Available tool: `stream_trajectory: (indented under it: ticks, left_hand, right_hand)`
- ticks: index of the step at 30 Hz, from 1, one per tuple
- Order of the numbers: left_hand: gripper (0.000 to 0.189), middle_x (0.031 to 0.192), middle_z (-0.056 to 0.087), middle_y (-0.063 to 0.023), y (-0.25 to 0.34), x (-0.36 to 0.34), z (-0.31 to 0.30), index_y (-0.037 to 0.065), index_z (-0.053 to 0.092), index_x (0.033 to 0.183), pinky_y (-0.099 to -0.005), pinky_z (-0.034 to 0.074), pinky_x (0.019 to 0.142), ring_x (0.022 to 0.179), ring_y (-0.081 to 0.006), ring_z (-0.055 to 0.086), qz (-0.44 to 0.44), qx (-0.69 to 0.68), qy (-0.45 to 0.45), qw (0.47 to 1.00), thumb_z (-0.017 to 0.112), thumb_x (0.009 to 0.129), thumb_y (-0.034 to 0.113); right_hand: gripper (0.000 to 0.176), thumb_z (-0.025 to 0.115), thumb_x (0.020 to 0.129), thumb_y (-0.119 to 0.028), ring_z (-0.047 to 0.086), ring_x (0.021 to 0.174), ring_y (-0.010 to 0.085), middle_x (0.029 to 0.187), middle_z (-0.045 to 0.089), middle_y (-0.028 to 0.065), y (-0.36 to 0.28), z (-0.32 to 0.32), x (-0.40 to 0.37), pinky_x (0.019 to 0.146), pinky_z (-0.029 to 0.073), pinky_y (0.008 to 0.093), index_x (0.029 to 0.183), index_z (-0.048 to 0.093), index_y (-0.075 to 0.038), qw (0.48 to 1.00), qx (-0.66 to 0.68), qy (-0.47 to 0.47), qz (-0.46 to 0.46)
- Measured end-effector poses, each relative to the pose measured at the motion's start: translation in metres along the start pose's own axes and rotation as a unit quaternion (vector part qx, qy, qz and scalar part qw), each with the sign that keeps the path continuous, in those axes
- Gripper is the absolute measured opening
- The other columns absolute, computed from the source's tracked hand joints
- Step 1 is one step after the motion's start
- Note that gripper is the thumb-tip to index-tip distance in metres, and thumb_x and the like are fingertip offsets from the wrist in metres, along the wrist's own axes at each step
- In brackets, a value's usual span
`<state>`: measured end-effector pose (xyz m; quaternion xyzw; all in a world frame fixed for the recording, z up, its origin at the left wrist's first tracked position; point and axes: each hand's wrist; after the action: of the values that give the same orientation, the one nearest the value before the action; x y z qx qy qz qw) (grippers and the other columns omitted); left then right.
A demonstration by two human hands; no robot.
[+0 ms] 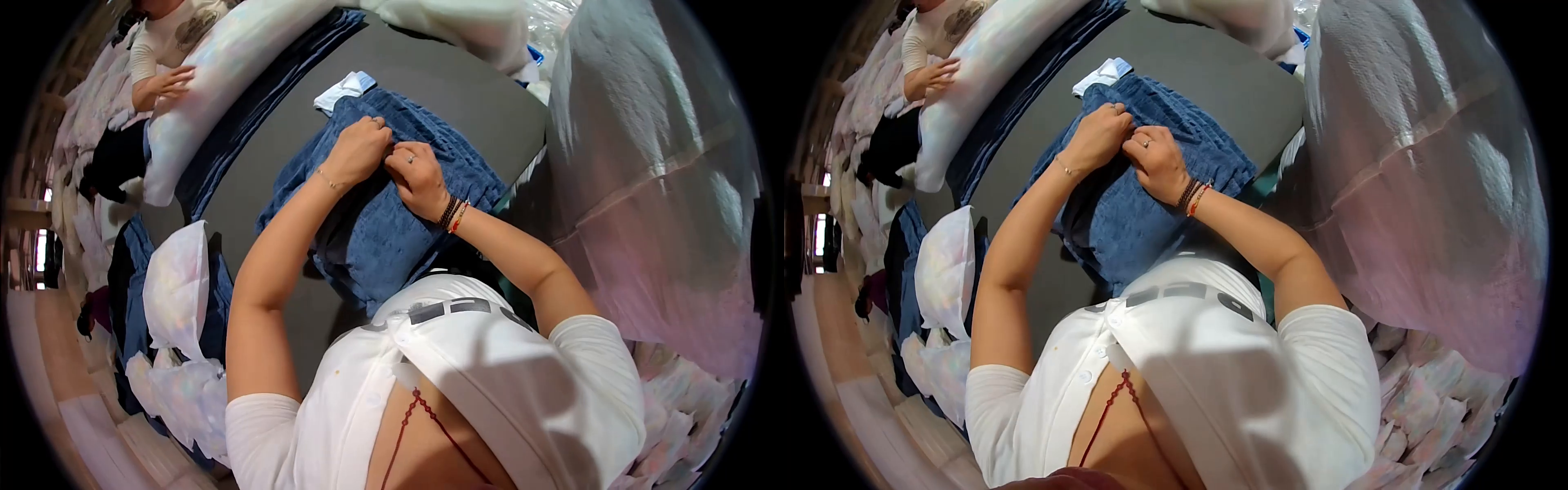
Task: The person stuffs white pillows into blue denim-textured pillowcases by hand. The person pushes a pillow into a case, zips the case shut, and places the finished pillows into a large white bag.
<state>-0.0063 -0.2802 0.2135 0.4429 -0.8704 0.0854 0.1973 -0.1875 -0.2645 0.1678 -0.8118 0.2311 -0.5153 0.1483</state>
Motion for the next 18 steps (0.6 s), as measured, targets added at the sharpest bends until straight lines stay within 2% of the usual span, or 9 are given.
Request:
stream_trajectory:
  ticks: [2, 3, 4, 6, 7, 8, 13, 16, 18]
  left_hand:
    - [0.015, 0.081, 0.066, -0.0143, -0.006, 0.015, 0.013, 0.003, 0.070, 0.088, -0.0441, 0.051, 0.071, 0.074, -0.0377, 0.062, -0.113, -0.036, -0.162, 0.980, 0.059, 0.091, 0.012]
    - [0.020, 0.068, 0.066, -0.0069, -0.009, 0.021, 0.019, 0.003, 0.068, 0.081, -0.0351, 0.050, 0.065, 0.064, -0.0252, 0.061, -0.144, -0.106, -0.143, 0.974, 0.058, 0.095, 0.014]
    - [0.020, 0.068, 0.066, -0.0069, -0.013, 0.020, 0.023, 0.003, 0.068, 0.081, -0.0351, 0.050, 0.065, 0.064, -0.0252, 0.061, -0.140, -0.107, -0.143, 0.974, 0.058, 0.095, 0.014]
    - [0.023, 0.071, 0.062, 0.0039, -0.022, 0.014, 0.028, 0.004, 0.068, 0.082, -0.0250, 0.044, 0.060, 0.066, -0.0076, 0.056, -0.355, -0.495, -0.175, 0.773, 0.060, 0.098, 0.019]
    - [0.025, 0.072, 0.056, 0.0104, -0.027, 0.003, 0.045, 0.006, 0.068, 0.082, -0.0192, 0.037, 0.058, 0.067, 0.0018, 0.045, -0.337, -0.548, -0.109, 0.757, 0.060, 0.100, 0.022]
    - [0.025, 0.072, 0.056, 0.0104, -0.025, -0.001, 0.050, 0.006, 0.068, 0.082, -0.0192, 0.037, 0.058, 0.067, 0.0018, 0.045, -0.340, -0.550, -0.108, 0.755, 0.060, 0.100, 0.022]
    - [0.031, 0.063, 0.053, 0.0066, -0.017, -0.005, 0.046, 0.001, 0.066, 0.075, -0.0251, 0.034, 0.053, 0.060, -0.0029, 0.044, -0.407, -0.496, -0.023, 0.767, 0.063, 0.096, 0.023]
    - [0.034, 0.059, 0.054, 0.0001, -0.007, -0.003, 0.040, -0.004, 0.064, 0.076, -0.0299, 0.037, 0.054, 0.060, -0.0064, 0.046, -0.407, -0.388, 0.004, 0.827, 0.064, 0.095, 0.025]
    - [0.034, 0.060, 0.056, -0.0031, -0.010, -0.004, 0.044, -0.006, 0.064, 0.078, -0.0312, 0.041, 0.056, 0.060, -0.0087, 0.049, -0.395, -0.389, 0.003, 0.832, 0.064, 0.095, 0.024]
  right_hand:
    - [0.011, 0.066, 0.083, -0.002, 0.060, 0.101, 0.0311, 0.096, 0.064, 0.0118, -0.001, -0.007, -0.001, 0.093, 0.045, 0.0428, 0.094, 0.064, -0.005, 1.000, 0.018, 0.003, -0.013]
    - [0.010, 0.066, 0.086, -0.006, 0.059, 0.102, 0.0291, 0.095, 0.064, 0.0106, 0.001, -0.007, -0.004, 0.096, 0.042, 0.0415, 0.096, 0.065, -0.005, 0.998, 0.048, 0.006, 0.037]
    - [0.010, 0.066, 0.086, -0.006, 0.059, 0.102, 0.0291, 0.095, 0.064, 0.0106, 0.005, -0.008, -0.004, 0.096, 0.042, 0.0415, 0.096, 0.065, -0.005, 0.998, 0.045, 0.008, 0.039]
    - [0.010, 0.065, 0.090, -0.012, 0.058, 0.100, 0.0264, 0.096, 0.063, 0.0077, 0.015, -0.007, -0.001, 0.090, 0.043, 0.0364, 0.097, 0.065, -0.005, 0.988, 0.083, 0.010, 0.133]
    - [0.016, 0.064, 0.093, -0.018, 0.056, 0.099, 0.0235, 0.094, 0.061, 0.0057, 0.026, -0.004, 0.000, 0.090, 0.042, 0.0350, 0.099, 0.063, -0.003, 0.979, 0.095, -0.003, 0.179]
    - [0.013, 0.065, 0.090, -0.018, 0.057, 0.101, 0.0260, 0.092, 0.062, 0.0086, 0.027, -0.005, 0.007, 0.098, 0.037, 0.0389, 0.095, 0.062, -0.005, 0.953, 0.155, -0.030, 0.258]
    - [0.015, 0.063, 0.092, -0.015, 0.062, 0.078, 0.0248, 0.085, 0.064, 0.0124, 0.035, 0.017, 0.008, 0.074, 0.049, 0.0333, 0.094, 0.059, -0.001, 0.908, 0.228, 0.000, 0.352]
    - [0.015, 0.063, 0.092, -0.013, 0.060, 0.070, 0.0210, 0.079, 0.064, 0.0113, 0.037, 0.025, 0.008, 0.066, 0.048, 0.0317, 0.094, 0.059, 0.001, 0.919, 0.202, 0.099, 0.324]
    - [0.015, 0.065, 0.091, -0.012, 0.062, 0.071, 0.0202, 0.079, 0.065, 0.0112, 0.048, 0.018, 0.010, 0.068, 0.049, 0.0319, 0.096, 0.060, 0.001, 0.922, 0.207, 0.049, 0.324]
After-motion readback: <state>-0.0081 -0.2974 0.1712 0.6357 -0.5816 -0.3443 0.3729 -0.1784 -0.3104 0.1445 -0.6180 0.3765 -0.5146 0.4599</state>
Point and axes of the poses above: each hand's wrist, its own x-axis towards the middle knuckle, its own z-axis out of the palm, y = z × x
